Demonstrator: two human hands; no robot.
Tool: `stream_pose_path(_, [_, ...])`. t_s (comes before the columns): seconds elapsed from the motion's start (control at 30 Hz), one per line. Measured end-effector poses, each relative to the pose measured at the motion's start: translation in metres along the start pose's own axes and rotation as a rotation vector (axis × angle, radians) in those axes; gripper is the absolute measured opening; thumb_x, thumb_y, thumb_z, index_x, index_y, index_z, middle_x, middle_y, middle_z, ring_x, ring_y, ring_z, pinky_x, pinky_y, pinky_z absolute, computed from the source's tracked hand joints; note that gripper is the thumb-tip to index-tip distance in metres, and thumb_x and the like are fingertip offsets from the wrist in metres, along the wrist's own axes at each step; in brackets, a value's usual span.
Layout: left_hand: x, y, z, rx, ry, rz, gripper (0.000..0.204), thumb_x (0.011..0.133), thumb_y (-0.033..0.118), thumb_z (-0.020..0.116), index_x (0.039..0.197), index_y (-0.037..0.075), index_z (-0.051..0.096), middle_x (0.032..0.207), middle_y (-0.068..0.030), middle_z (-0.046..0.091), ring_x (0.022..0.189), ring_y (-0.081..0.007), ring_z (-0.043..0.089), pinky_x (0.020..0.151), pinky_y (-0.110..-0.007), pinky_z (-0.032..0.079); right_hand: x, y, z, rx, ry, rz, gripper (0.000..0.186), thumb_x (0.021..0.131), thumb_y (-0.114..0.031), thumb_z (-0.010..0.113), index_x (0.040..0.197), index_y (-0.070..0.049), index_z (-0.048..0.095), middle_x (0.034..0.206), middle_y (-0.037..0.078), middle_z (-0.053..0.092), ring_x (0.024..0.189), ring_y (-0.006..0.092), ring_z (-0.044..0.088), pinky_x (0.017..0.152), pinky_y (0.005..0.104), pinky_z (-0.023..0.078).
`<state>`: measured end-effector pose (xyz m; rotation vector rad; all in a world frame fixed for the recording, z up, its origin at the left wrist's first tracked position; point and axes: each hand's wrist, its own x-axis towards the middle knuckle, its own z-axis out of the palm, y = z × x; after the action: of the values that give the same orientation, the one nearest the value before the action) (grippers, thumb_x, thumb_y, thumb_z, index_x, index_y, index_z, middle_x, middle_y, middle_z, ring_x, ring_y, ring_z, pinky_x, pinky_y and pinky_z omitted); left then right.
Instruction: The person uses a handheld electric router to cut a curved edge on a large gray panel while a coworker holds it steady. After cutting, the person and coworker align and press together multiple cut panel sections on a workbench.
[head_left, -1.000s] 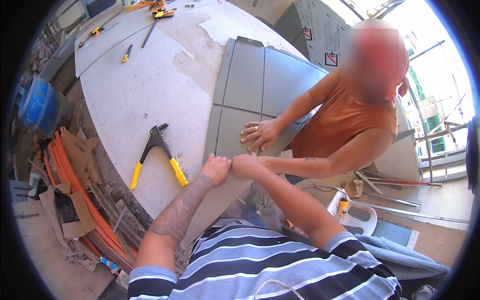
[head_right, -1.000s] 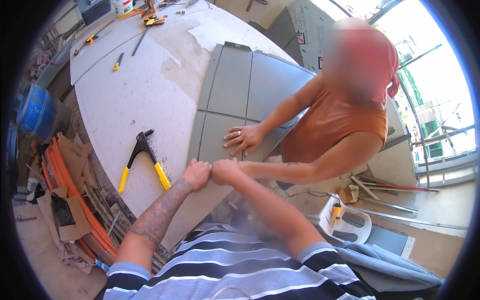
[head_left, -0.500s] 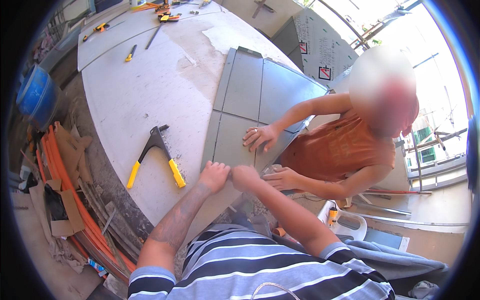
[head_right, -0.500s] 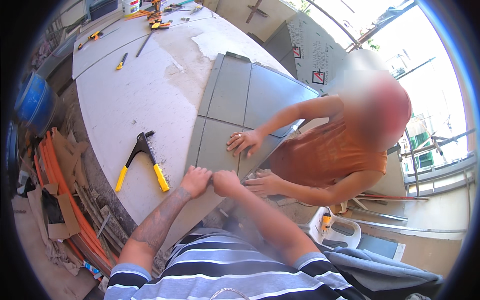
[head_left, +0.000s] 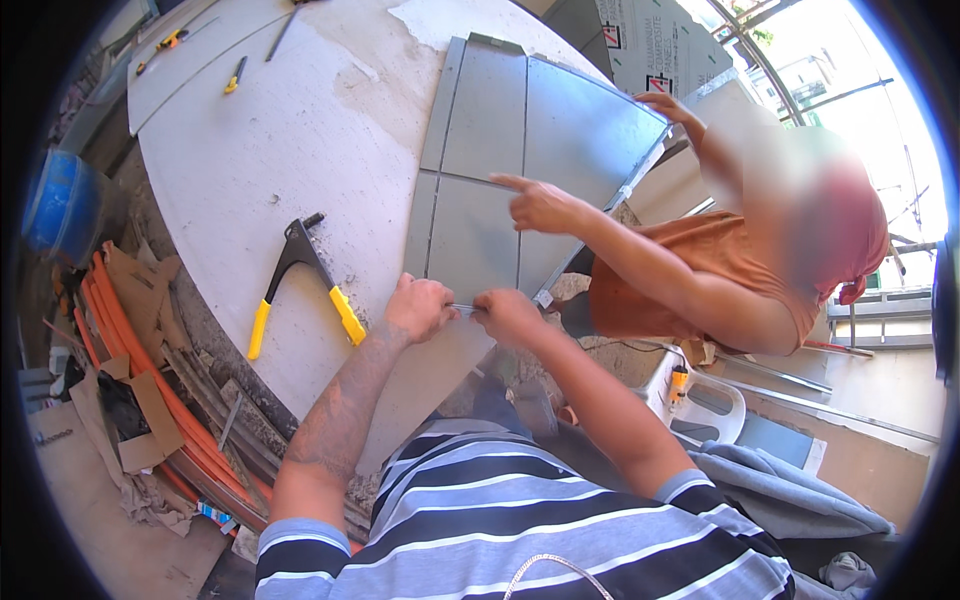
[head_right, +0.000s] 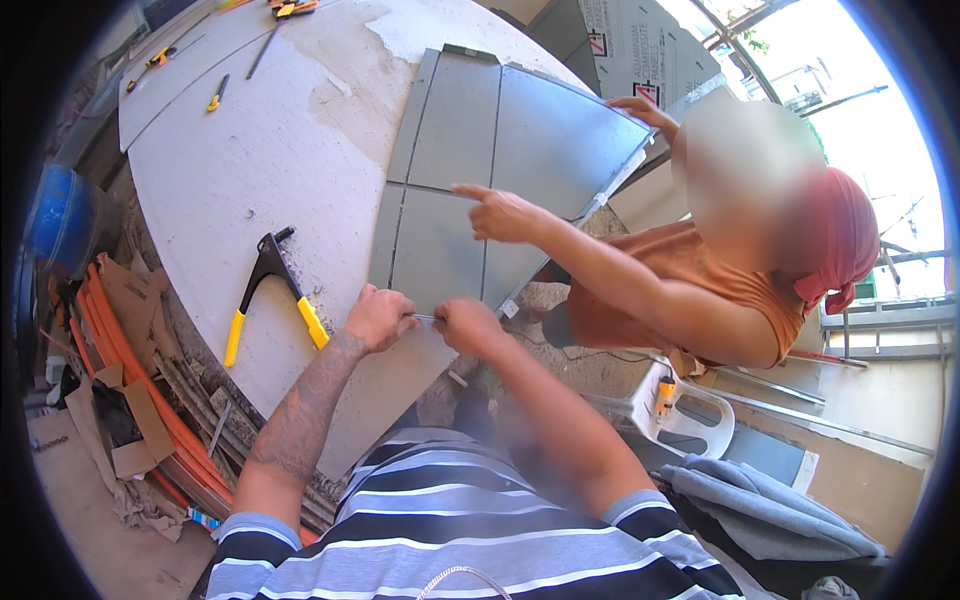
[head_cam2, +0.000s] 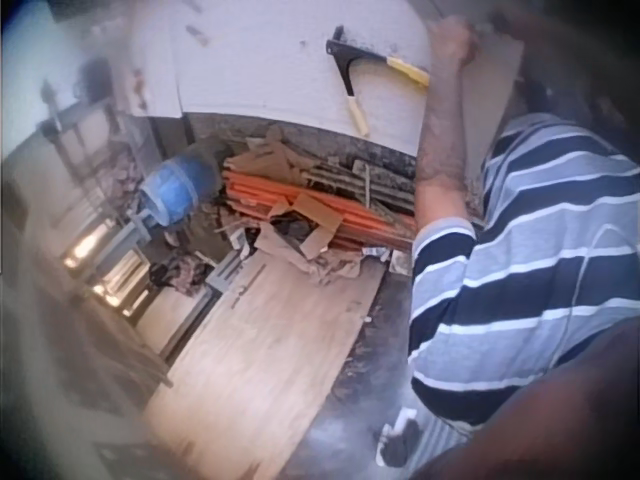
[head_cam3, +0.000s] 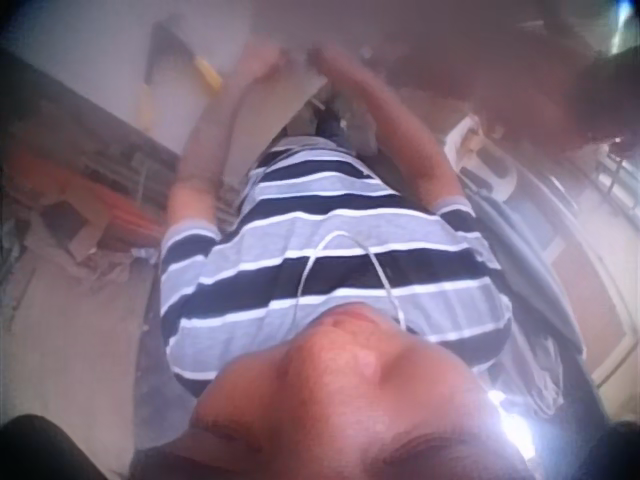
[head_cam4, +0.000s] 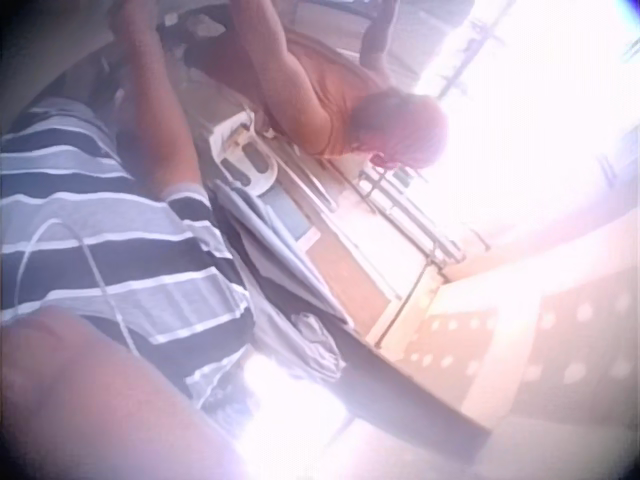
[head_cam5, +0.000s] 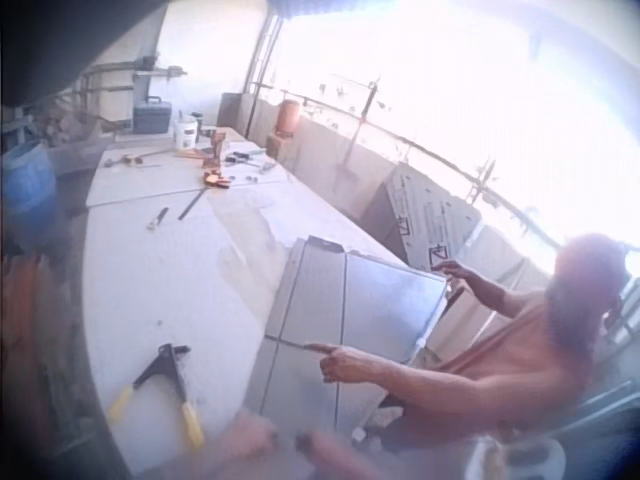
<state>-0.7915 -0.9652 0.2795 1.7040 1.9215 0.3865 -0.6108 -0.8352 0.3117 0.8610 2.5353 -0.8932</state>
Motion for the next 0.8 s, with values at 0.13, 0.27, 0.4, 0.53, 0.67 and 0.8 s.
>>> stream_pose_path(0.13, [0.011,0.008,-0.024,0.011,-0.196,-0.026,0.028,0.1,0.04,0.072,0.102,0.013,0.08,0.099,-0.0097,0.078,0.106,-0.0296,0.073,0.101,-0.049,0.042,0.004,0.003,-0.007,-0.004,-0.048,-0.017,0.021,0.09,-0.024,0.077,0.098,-0.004,0.078,0.088,0.019,0.073,0.09,0.0426,0.071,0.082,0.0513,0.055])
stream_pose_path(0.27, [0.009,0.004,-0.021,-0.045,-0.138,0.008,0.028,0.097,0.038,0.074,0.101,0.011,0.081,0.095,-0.0157,0.076,0.101,-0.0355,0.072,0.098,-0.048,0.047,0.004,0.004,-0.001,-0.049,-0.011,-0.048,0.019,0.091,-0.022,0.077,0.098,-0.005,0.079,0.093,0.019,0.074,0.098,0.0411,0.071,0.087,0.051,0.056])
stream_pose_path(0.4, [0.0,0.008,-0.015,-0.055,-0.079,0.021,0.028,0.094,0.037,0.078,0.102,0.01,0.081,0.096,-0.0151,0.077,0.102,-0.0353,0.072,0.099,-0.048,0.049,-0.015,0.01,0.004,-0.121,0.07,-0.129,0.024,0.093,-0.024,0.077,0.109,-0.006,0.079,0.104,0.017,0.074,0.108,0.0391,0.069,0.094,0.0494,0.055])
stream_pose_path(0.53, [-0.013,0.019,-0.022,-0.01,-0.035,-0.032,0.033,0.092,0.037,0.08,0.111,0.01,0.079,0.109,-0.0126,0.076,0.114,-0.0323,0.068,0.102,-0.048,0.047,-0.061,-0.002,-0.018,0.049,0.317,-0.175,0.035,0.097,-0.029,0.074,0.123,-0.005,0.075,0.11,0.016,0.072,0.114,0.0358,0.065,0.102,0.0471,0.052])
stream_pose_path(0.67, [-0.023,0.026,-0.023,-0.038,-0.032,-0.084,0.042,0.093,0.038,0.08,0.121,0.007,0.074,0.121,-0.0143,0.071,0.123,-0.0327,0.063,0.105,-0.048,0.047,-0.094,0.022,-0.031,0.097,0.346,-0.049,0.033,0.098,-0.026,0.073,0.123,-0.005,0.075,0.114,0.017,0.073,0.118,0.0365,0.065,0.104,0.0475,0.052])
stream_pose_path(0.8, [-0.029,0.038,-0.036,-0.135,0.153,-0.062,0.048,0.094,0.035,0.081,0.13,0.004,0.071,0.13,-0.0169,0.067,0.128,-0.0355,0.06,0.111,-0.048,0.047,-0.121,0.049,-0.024,0.112,0.326,0.037,0.035,0.098,-0.026,0.071,0.125,-0.005,0.075,0.12,0.018,0.073,0.121,0.0379,0.065,0.106,0.0481,0.052])
